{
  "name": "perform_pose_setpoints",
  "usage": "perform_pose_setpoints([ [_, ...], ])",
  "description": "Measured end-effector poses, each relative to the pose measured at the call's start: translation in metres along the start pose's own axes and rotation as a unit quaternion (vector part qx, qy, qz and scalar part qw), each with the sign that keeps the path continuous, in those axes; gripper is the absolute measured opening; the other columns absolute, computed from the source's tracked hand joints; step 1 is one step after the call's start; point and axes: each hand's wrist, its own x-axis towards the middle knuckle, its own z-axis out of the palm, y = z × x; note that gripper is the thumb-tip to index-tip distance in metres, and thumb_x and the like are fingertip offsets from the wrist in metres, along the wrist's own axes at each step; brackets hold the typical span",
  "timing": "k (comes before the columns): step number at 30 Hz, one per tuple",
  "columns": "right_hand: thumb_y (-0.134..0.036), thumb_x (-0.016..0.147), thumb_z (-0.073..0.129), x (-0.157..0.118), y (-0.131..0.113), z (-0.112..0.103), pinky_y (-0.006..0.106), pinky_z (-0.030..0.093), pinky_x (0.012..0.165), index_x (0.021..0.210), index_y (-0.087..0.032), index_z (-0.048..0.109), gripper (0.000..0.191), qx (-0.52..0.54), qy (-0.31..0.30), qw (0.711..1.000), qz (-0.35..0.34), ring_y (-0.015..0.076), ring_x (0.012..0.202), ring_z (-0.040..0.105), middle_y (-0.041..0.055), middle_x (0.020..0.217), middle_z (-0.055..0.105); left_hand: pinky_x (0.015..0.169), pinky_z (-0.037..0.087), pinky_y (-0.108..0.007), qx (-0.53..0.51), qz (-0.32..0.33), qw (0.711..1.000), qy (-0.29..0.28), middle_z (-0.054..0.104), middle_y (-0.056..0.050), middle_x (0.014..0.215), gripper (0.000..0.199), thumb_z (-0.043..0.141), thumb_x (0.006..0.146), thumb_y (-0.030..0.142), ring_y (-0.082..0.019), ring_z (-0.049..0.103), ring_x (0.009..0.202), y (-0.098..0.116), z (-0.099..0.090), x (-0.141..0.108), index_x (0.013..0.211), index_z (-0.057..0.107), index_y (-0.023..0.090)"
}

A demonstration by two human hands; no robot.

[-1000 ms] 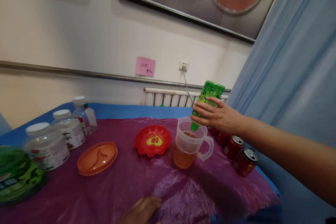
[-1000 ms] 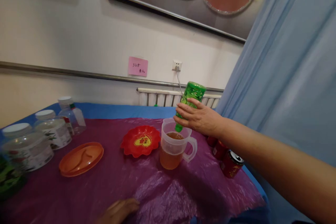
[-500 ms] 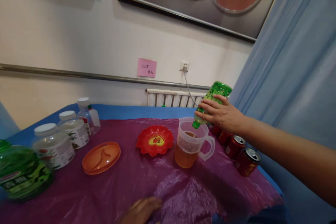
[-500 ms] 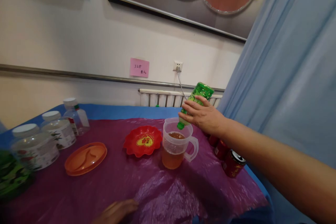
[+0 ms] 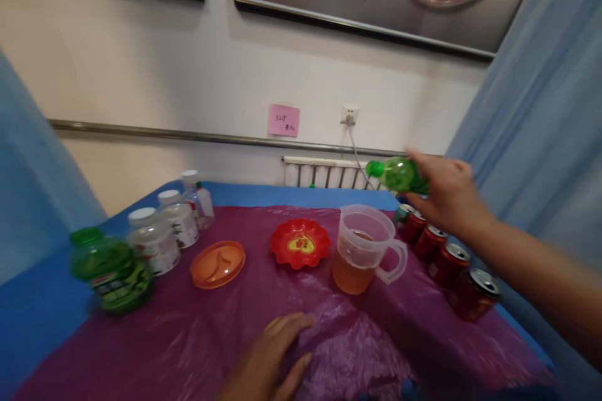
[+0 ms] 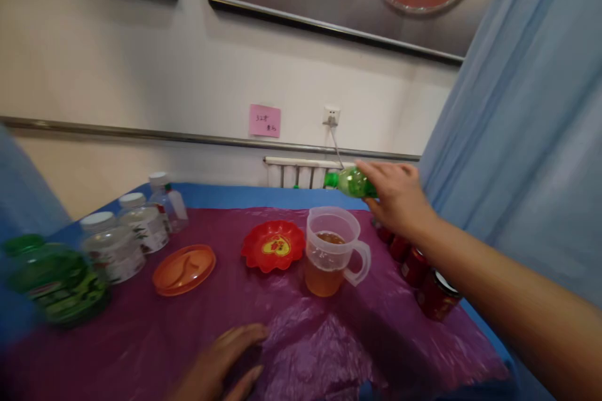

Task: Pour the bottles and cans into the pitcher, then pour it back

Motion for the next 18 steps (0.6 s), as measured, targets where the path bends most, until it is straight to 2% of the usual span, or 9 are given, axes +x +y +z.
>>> perform_pose_setpoints([
  [2,-0.037,0.087,0.069,-0.002,-0.019,-0.017,0.06,0.045,0.095,0.149,-0.019,0.043,0.07,0.036,0.078,0.993,0.079,0.0405,0.111,0.064,0.017,0.126,0.068,0.102,0.057,-0.036,-0.013,-0.03,0.999,0.003,0.074,-0.003,0.127,0.048,0.067,0.089,0.031,-0.023,0.072,0.114,0.008,-0.006,0.004,0.135,0.058,0.039],
  [4,-0.049,0.086,0.07,-0.008,-0.049,-0.037,0.062,0.048,0.095,0.147,-0.024,0.047,0.071,0.094,0.133,0.976,0.145,0.0436,0.114,0.062,0.0159,0.13,0.065,0.104,0.056,-0.039,-0.036,-0.069,0.997,0.005,0.071,-0.005,0.131,0.047,0.066,0.09,0.034,-0.024,0.069,0.117,0.02,-0.015,0.01,0.136,0.058,0.036],
  [6,-0.057,0.08,0.075,-0.018,-0.087,-0.052,0.058,0.055,0.088,0.142,-0.032,0.053,0.069,0.208,0.121,0.952,0.187,0.0413,0.108,0.066,0.0104,0.127,0.066,0.103,0.055,-0.041,-0.075,-0.11,0.991,0.018,0.068,-0.007,0.134,0.052,0.068,0.089,0.038,-0.025,0.067,0.118,0.033,-0.026,0.015,0.14,0.056,0.035],
  [7,-0.058,0.078,0.077,-0.025,-0.108,-0.055,0.054,0.059,0.083,0.14,-0.035,0.055,0.069,0.298,0.099,0.933,0.177,0.0379,0.103,0.069,0.0075,0.125,0.068,0.102,0.056,-0.042,-0.102,-0.125,0.986,0.029,0.067,-0.008,0.135,0.058,0.07,0.087,0.042,-0.026,0.067,0.117,0.039,-0.032,0.016,0.142,0.054,0.034],
  [8,-0.056,0.08,0.077,-0.031,-0.128,-0.054,0.05,0.061,0.083,0.14,-0.037,0.054,0.067,0.399,0.069,0.9,0.158,0.035,0.104,0.069,0.0057,0.125,0.068,0.101,0.055,-0.042,-0.132,-0.137,0.981,0.041,0.066,-0.009,0.136,0.066,0.073,0.085,0.047,-0.027,0.066,0.118,0.044,-0.038,0.016,0.145,0.051,0.034],
  [10,-0.046,0.084,0.077,-0.044,-0.168,-0.043,0.043,0.061,0.085,0.14,-0.036,0.052,0.062,0.569,-0.008,0.811,0.139,0.0303,0.109,0.07,0.0045,0.128,0.069,0.1,0.055,-0.043,-0.191,-0.15,0.968,0.065,0.064,-0.01,0.138,0.081,0.077,0.079,0.055,-0.029,0.064,0.118,0.051,-0.048,0.013,0.15,0.046,0.032],
  [12,-0.037,0.085,0.077,-0.054,-0.202,-0.023,0.042,0.059,0.093,0.142,-0.032,0.05,0.063,0.66,-0.072,0.736,0.136,0.028,0.113,0.069,0.0061,0.13,0.069,0.101,0.053,-0.043,-0.221,-0.166,0.958,0.081,0.063,-0.011,0.14,0.087,0.079,0.076,0.058,-0.03,0.063,0.119,0.053,-0.056,0.005,0.15,0.046,0.029],
  [15,-0.033,0.083,0.078,-0.062,-0.242,0.004,0.046,0.052,0.104,0.141,-0.026,0.053,0.064,0.705,-0.11,0.684,0.154,0.0291,0.122,0.064,0.0085,0.133,0.068,0.1,0.053,-0.043,-0.209,-0.21,0.952,0.072,0.065,-0.011,0.137,0.071,0.076,0.081,0.05,-0.029,0.065,0.115,0.051,-0.063,-0.008,0.144,0.053,0.025],
  [18,-0.031,0.082,0.076,-0.063,-0.27,0.017,0.048,0.048,0.109,0.14,-0.026,0.055,0.062,0.739,-0.13,0.645,0.143,0.0299,0.129,0.059,0.008,0.138,0.065,0.095,0.056,-0.04,-0.193,-0.252,0.946,0.063,0.073,-0.01,0.124,0.052,0.071,0.085,0.045,-0.026,0.069,0.107,0.05,-0.068,-0.02,0.13,0.062,0.022],
])
